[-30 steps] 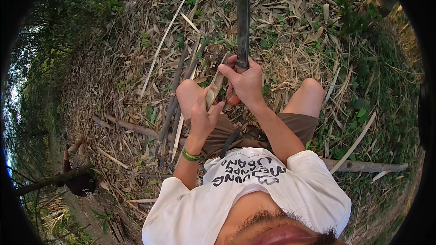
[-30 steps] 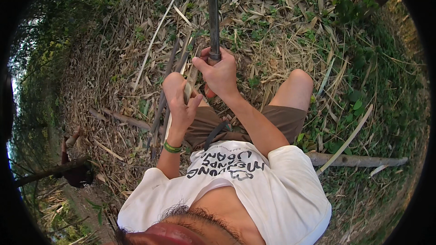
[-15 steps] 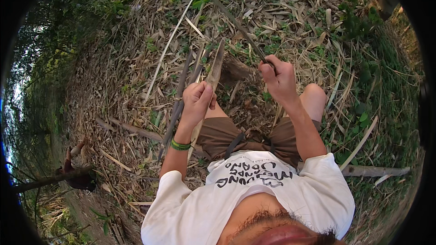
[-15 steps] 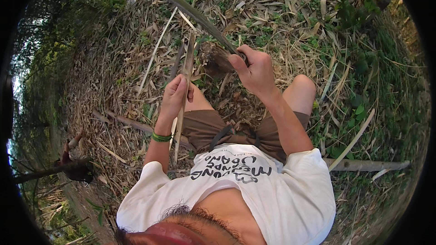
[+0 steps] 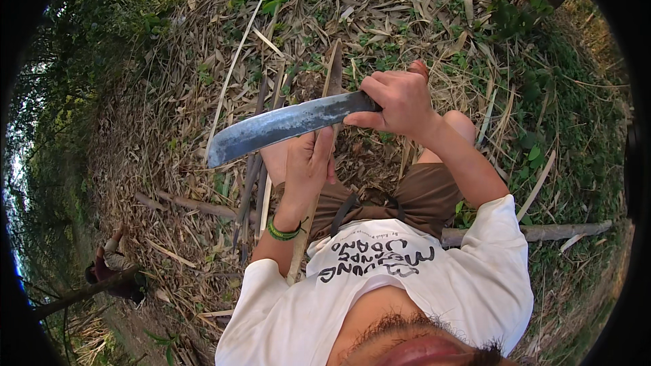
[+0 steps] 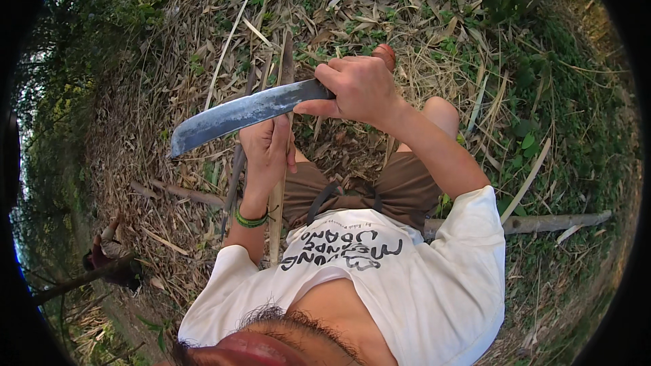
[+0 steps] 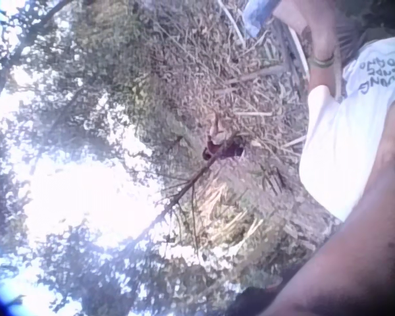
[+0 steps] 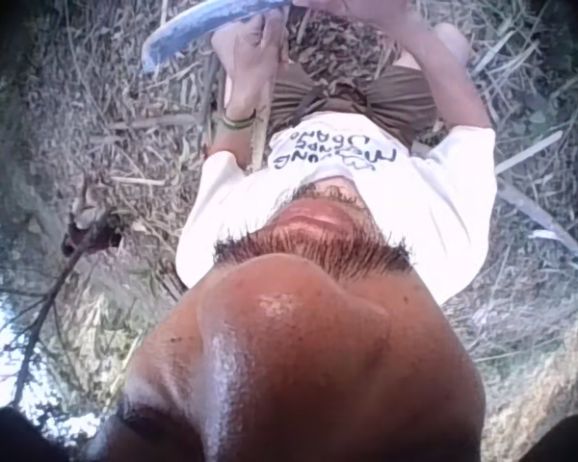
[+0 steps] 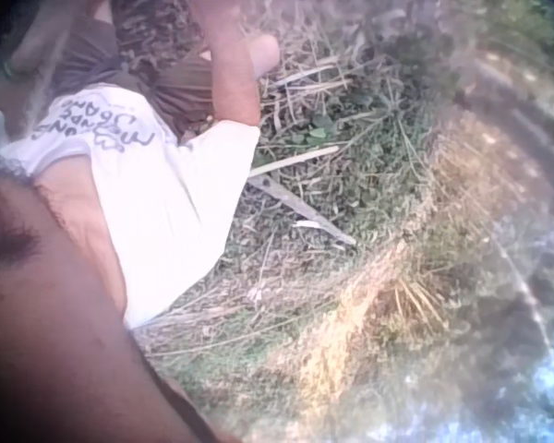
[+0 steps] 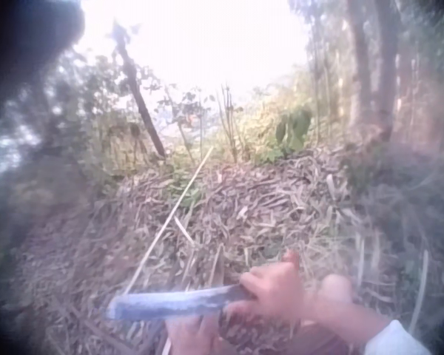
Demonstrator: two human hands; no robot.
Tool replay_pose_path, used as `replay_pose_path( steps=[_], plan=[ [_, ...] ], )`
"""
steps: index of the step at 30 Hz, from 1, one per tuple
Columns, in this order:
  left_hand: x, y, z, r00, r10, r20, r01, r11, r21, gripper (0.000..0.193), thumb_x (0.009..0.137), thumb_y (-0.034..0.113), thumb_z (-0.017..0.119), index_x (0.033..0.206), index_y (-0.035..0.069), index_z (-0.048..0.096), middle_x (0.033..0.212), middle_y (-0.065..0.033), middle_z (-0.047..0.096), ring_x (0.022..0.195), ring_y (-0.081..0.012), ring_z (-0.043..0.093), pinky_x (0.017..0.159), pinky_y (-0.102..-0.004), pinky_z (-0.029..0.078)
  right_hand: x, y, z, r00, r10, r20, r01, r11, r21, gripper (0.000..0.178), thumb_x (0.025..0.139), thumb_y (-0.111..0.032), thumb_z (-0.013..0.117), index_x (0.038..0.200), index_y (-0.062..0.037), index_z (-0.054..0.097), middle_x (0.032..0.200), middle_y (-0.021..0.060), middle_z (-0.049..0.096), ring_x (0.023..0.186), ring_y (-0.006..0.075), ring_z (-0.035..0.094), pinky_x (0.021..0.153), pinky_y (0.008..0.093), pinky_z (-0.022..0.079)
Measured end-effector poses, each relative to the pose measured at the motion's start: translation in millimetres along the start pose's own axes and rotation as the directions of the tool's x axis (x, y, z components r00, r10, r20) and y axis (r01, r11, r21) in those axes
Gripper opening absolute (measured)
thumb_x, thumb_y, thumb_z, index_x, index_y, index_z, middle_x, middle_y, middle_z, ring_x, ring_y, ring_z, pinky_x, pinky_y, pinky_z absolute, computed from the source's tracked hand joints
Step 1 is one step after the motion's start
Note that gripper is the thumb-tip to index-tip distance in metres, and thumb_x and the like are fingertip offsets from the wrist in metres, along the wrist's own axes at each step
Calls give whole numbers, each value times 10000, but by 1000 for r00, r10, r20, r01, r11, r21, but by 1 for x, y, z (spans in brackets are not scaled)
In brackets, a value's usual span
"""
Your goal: The person sits on the ground and uses a machete to shave and smooth strips of bamboo, pulling the blade toward them and occasionally repositioning the bamboo.
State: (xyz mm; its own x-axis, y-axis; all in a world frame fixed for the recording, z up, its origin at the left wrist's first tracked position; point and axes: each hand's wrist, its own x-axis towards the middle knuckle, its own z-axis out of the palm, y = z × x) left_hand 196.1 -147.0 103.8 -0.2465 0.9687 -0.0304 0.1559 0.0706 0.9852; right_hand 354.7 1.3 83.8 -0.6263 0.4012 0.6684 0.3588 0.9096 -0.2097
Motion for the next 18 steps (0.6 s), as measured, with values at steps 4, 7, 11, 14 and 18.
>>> replay_pose_path(
  steps=[4, 7, 11, 14, 18],
  plan=[
    [-3, -14, -5, 987, -136, 79, 141, 988, -60, 382, 1075, 328, 450, 813, 59, 525, 502, 12, 474, 391, -65, 467, 361, -221, 364, 7, 16, 0, 999, -35, 4, 35, 999, -11, 670, 819, -723, 601, 641, -82, 517, 555, 51, 526, 506, 254, 601, 479, 377, 458],
    [-5, -12, -11, 973, -181, 145, 191, 980, -62, 410, 1078, 355, 433, 793, 69, 505, 497, 6, 473, 388, -66, 464, 360, -217, 358, 4, 35, 5, 998, -64, -13, 64, 997, -36, 683, 834, -741, 562, 653, -85, 519, 558, 53, 509, 502, 259, 580, 481, 390, 423],
    [-27, -6, -20, 930, -311, 194, 347, 919, -189, 431, 1072, 394, 438, 786, 78, 504, 498, 4, 472, 384, -65, 450, 366, -213, 355, 1, 89, 19, 969, 242, -59, -247, 964, -99, 753, 882, -781, 452, 682, -61, 541, 531, 60, 452, 471, 259, 505, 468, 384, 323],
    [-55, -14, -34, 890, -377, 258, 433, 876, -212, 425, 1074, 391, 431, 795, 82, 514, 485, 2, 449, 374, -72, 430, 355, -216, 364, -22, 196, -15, 598, 801, 15, -792, 594, -142, 812, 896, -798, 418, 694, -39, 624, 455, 73, 453, 425, 236, 507, 439, 389, 362],
    [-34, -42, -26, 894, -412, 176, 448, 836, -317, 426, 1060, 414, 459, 794, 88, 526, 510, -6, 460, 379, -85, 432, 353, -227, 394, -37, 124, -10, 703, 711, -32, -707, 702, 86, 804, 914, -759, 445, 675, -9, 608, 454, 70, 456, 425, 221, 482, 448, 393, 371]
  ],
)
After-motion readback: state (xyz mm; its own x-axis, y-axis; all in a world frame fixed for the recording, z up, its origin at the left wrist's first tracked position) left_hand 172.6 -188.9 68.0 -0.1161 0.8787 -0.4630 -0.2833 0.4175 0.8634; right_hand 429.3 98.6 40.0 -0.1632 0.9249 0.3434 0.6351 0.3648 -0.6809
